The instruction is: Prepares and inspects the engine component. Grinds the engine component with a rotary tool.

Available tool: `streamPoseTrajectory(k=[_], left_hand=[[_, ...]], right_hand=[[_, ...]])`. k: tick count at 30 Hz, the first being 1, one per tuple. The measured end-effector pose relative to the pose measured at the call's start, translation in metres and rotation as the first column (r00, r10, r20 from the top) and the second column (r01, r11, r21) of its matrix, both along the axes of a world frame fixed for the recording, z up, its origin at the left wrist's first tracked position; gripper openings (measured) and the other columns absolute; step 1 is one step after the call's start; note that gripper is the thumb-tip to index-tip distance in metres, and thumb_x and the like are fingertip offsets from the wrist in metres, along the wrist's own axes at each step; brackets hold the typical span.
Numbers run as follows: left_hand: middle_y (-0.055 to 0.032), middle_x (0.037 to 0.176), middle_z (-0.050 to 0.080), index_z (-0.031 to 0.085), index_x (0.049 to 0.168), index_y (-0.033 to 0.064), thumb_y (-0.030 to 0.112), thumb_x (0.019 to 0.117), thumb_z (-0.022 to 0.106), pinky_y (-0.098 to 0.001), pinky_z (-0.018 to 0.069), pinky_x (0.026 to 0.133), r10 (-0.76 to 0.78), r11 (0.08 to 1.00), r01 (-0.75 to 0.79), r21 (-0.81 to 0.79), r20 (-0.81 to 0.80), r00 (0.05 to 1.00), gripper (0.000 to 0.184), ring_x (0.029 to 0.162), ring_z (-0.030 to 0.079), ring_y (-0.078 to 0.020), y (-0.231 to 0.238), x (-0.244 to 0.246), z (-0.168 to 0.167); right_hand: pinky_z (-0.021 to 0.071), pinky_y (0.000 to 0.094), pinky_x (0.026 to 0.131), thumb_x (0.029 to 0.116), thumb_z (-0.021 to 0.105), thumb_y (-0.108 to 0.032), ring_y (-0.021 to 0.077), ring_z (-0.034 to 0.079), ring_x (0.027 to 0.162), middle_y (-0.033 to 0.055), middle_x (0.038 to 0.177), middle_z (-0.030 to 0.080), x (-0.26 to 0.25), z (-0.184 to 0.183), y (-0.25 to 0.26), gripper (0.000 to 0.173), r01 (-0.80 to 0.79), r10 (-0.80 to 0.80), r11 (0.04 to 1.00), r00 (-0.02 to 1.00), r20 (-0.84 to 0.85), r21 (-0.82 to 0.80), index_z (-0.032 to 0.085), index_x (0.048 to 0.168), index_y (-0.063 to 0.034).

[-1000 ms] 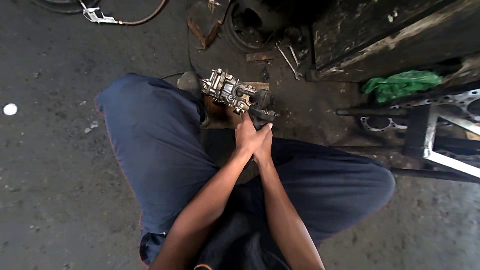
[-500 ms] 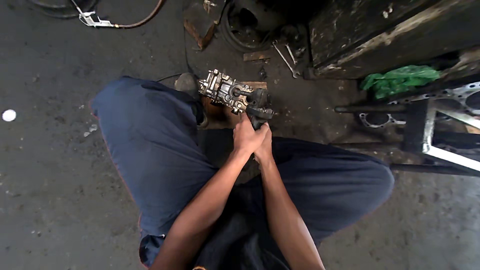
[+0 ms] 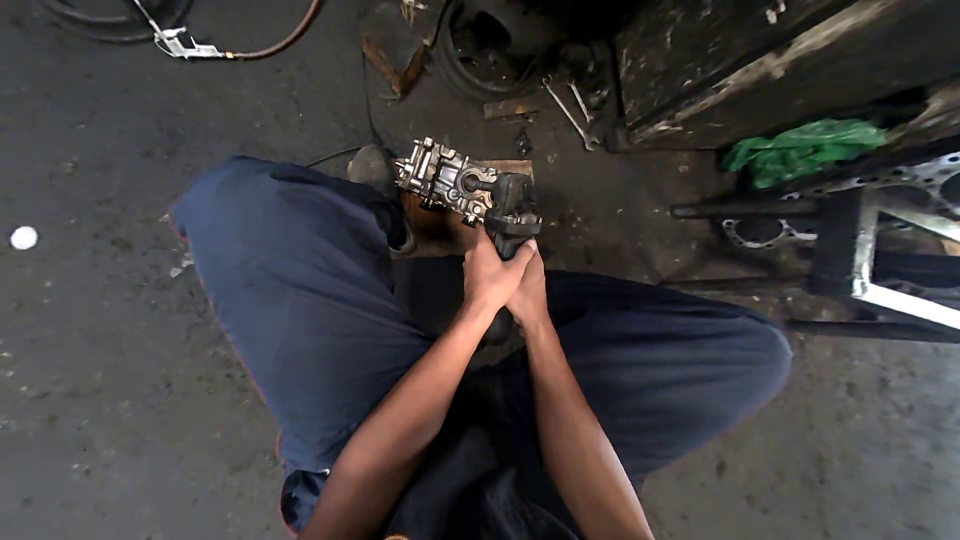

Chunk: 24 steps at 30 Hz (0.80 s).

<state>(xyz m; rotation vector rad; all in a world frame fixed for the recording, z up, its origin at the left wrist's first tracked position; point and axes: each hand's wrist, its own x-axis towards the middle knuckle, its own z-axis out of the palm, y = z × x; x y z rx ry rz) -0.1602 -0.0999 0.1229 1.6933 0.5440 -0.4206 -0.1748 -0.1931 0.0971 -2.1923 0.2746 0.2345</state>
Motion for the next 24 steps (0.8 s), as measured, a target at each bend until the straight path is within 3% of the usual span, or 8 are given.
streamPoseTrajectory(k=[10, 15, 20, 24], left_hand=[[-0.0145, 0.112, 0.071, 0.048, 0.146, 0.0084, 0.049, 0.0910, 0.076, -0.0512, 0.0576, 0.092, -0.005, 0.995, 0.003, -0.098, -0.016, 1.000, 0.073, 0.105, 0.070, -0.0261, -0.004, -0.001, 0.004], [-0.0127, 0.110, 0.072, 0.051, 0.144, 0.0097, 0.049, 0.0910, 0.076, -0.0504, 0.0578, 0.092, 0.002, 0.996, -0.003, -0.090, -0.014, 1.000, 0.070, 0.104, 0.071, -0.0246, -0.002, -0.002, 0.006], [-0.0139, 0.112, 0.071, 0.050, 0.144, 0.0082, 0.050, 0.0904, 0.076, -0.0514, 0.0574, 0.093, -0.005, 0.994, 0.001, -0.110, -0.032, 0.999, 0.072, 0.106, 0.070, -0.0261, -0.003, 0.001, 0.004], [-0.0124, 0.109, 0.072, 0.050, 0.143, 0.0089, 0.049, 0.0904, 0.076, -0.0490, 0.0583, 0.091, 0.008, 0.993, -0.011, -0.114, -0.029, 1.000, 0.071, 0.104, 0.070, -0.0237, -0.003, -0.002, 0.007]], right_hand=[[0.0565, 0.0469, 0.093, 0.0902, 0.075, -0.026, 0.0237, 0.071, 0.102, 0.0145, 0.109, 0.071, 0.002, 0.024, -0.001, 0.058, -0.027, 0.013, 0.976, 0.998, -0.065, -0.215, 0.051, 0.138, -0.0018], [0.0561, 0.0426, 0.094, 0.0912, 0.074, -0.027, 0.0198, 0.070, 0.103, 0.0130, 0.110, 0.071, 0.001, 0.025, -0.001, 0.057, -0.057, 0.046, 0.980, 0.997, -0.061, -0.192, 0.051, 0.137, -0.0019], [0.0567, 0.0466, 0.092, 0.0924, 0.074, -0.026, 0.0236, 0.071, 0.101, 0.0145, 0.107, 0.071, 0.002, 0.025, 0.002, 0.055, -0.030, 0.017, 0.972, 0.998, -0.057, -0.234, 0.051, 0.137, -0.0016], [0.0570, 0.0418, 0.093, 0.0913, 0.074, -0.029, 0.0181, 0.070, 0.101, 0.0115, 0.108, 0.072, 0.000, 0.027, -0.002, 0.059, -0.060, 0.050, 0.971, 0.997, -0.050, -0.230, 0.051, 0.138, -0.0014]])
